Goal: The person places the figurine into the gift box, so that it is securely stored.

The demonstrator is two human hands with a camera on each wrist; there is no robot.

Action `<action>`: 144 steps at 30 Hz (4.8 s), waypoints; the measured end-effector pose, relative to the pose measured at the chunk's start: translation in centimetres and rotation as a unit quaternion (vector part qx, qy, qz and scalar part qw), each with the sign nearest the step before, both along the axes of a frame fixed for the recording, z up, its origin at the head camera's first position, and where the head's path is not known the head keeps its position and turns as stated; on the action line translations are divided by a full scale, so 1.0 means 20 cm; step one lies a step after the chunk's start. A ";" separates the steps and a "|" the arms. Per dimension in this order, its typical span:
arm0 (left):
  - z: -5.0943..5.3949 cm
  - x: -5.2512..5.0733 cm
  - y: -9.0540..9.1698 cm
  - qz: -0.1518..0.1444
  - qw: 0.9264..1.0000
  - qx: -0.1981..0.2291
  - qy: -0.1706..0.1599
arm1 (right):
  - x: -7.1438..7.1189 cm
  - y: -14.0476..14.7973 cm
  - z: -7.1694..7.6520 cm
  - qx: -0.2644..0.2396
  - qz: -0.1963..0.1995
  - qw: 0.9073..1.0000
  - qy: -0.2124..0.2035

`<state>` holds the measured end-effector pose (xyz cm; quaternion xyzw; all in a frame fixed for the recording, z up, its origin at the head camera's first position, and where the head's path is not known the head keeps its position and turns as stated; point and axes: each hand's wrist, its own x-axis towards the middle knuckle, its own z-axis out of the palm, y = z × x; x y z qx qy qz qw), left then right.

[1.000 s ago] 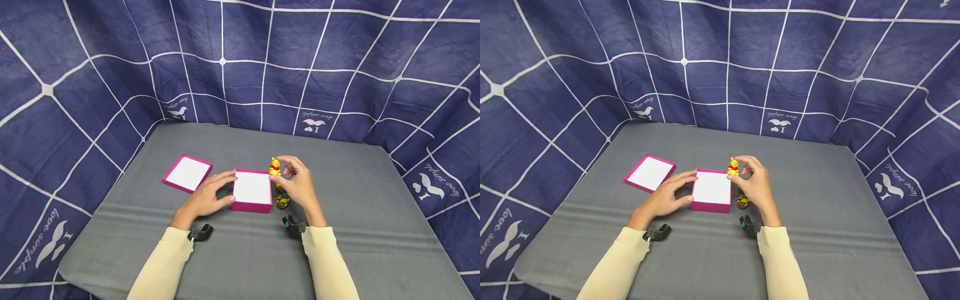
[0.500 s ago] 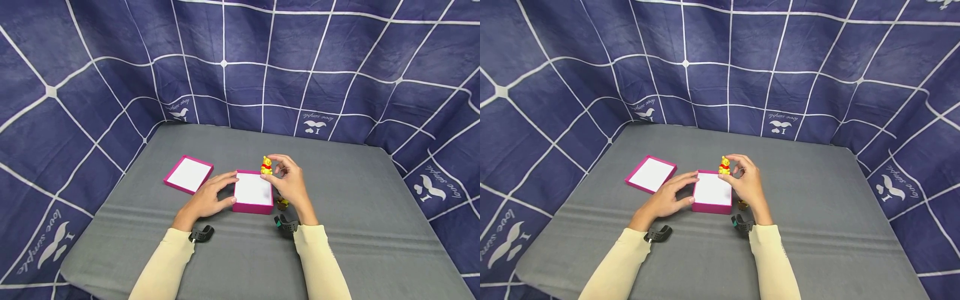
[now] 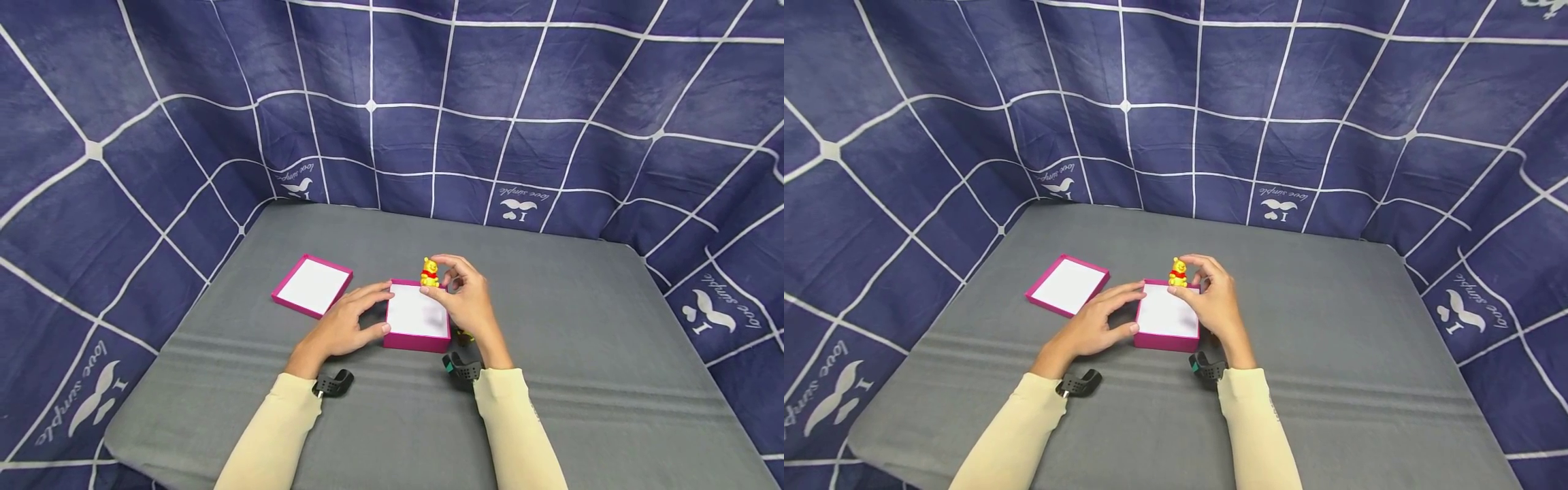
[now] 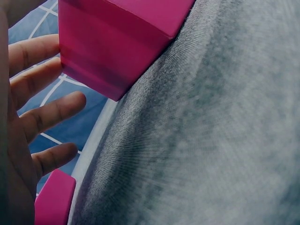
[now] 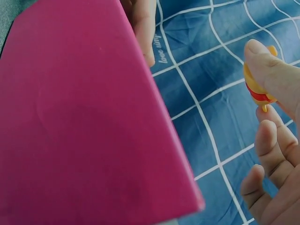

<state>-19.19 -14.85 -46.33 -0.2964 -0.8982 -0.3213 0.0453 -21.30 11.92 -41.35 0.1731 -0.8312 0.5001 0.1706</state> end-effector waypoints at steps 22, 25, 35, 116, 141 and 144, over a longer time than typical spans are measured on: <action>-0.01 0.00 0.00 -0.007 1.000 0.007 0.012 | 0.01 -0.08 -0.04 -0.002 0.021 0.999 -0.032; 0.00 0.00 0.00 -0.004 1.000 0.004 0.009 | 0.01 -0.08 -0.04 0.002 0.022 0.999 -0.028; 0.00 0.00 0.01 -0.006 1.000 0.006 0.010 | 0.00 -0.11 -0.04 0.022 0.017 0.998 -0.050; -0.01 -0.01 0.00 -0.010 1.000 0.014 0.009 | 0.02 -0.33 -0.07 -0.017 -0.060 0.945 -0.322; -0.02 0.00 -0.01 -0.008 1.000 0.017 0.019 | 0.05 -0.37 -0.10 0.138 -0.070 0.953 -0.259; -0.02 0.00 -0.01 -0.009 1.000 0.017 0.022 | 0.05 -0.38 -0.10 0.146 -0.073 0.955 -0.248</action>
